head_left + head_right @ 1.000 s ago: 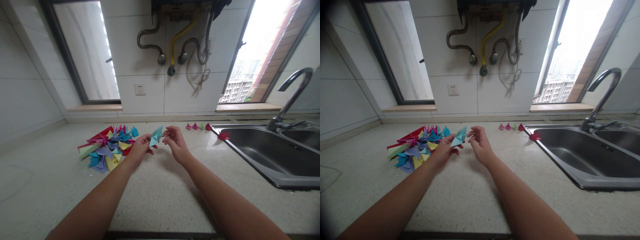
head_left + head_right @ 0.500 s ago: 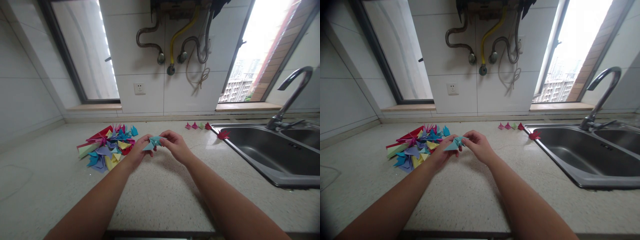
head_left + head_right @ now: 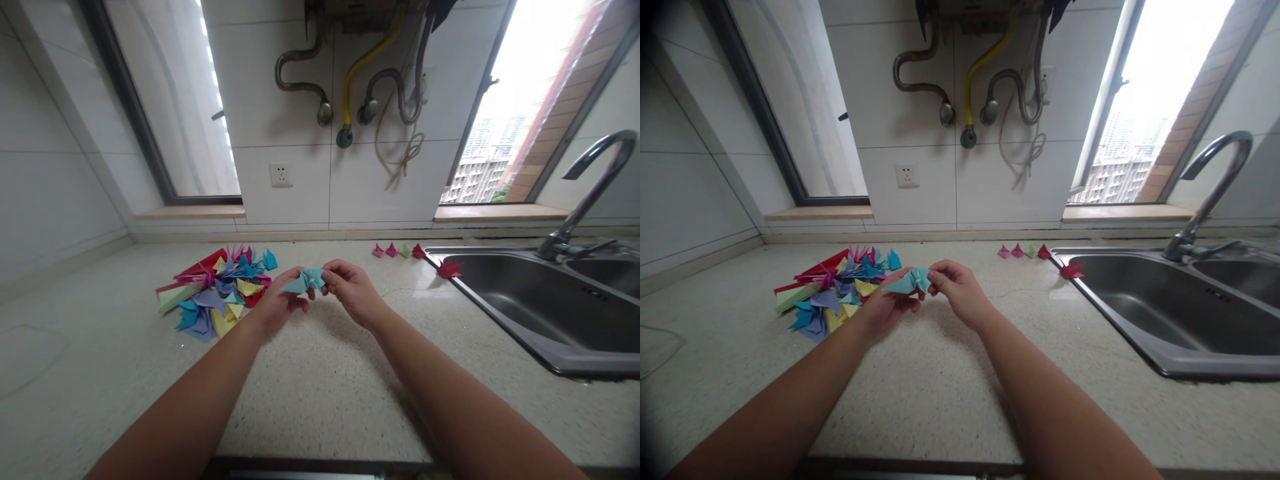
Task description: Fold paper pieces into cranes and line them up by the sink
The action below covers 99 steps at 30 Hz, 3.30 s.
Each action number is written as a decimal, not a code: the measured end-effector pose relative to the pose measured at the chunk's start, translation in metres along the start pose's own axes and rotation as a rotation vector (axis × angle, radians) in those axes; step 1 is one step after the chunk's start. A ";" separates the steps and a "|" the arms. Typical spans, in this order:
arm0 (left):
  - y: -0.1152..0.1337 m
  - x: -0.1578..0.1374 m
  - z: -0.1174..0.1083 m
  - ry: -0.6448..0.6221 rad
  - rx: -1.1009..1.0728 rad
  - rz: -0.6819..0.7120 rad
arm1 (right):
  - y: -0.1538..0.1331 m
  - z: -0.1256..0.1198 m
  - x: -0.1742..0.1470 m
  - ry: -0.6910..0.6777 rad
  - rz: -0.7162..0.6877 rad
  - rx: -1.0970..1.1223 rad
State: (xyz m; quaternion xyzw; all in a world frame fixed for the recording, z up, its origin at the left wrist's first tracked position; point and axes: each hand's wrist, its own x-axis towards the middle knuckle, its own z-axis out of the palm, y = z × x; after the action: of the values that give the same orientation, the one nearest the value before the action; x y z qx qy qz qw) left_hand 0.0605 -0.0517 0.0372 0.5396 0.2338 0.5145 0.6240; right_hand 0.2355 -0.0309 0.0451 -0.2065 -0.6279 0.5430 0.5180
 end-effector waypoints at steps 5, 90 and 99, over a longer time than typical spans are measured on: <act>-0.001 0.000 0.001 -0.021 -0.034 -0.040 | 0.003 0.002 0.000 -0.019 0.025 0.057; -0.011 0.009 -0.005 0.074 0.330 0.029 | 0.006 -0.003 0.003 0.200 -0.068 0.040; -0.014 0.010 -0.007 0.062 0.338 0.048 | 0.005 -0.008 0.005 0.257 -0.082 0.002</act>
State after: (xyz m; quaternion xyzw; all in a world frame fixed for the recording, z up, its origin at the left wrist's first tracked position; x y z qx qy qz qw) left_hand 0.0631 -0.0380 0.0252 0.6262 0.3231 0.4990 0.5044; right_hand 0.2389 -0.0215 0.0422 -0.2479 -0.5636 0.4909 0.6164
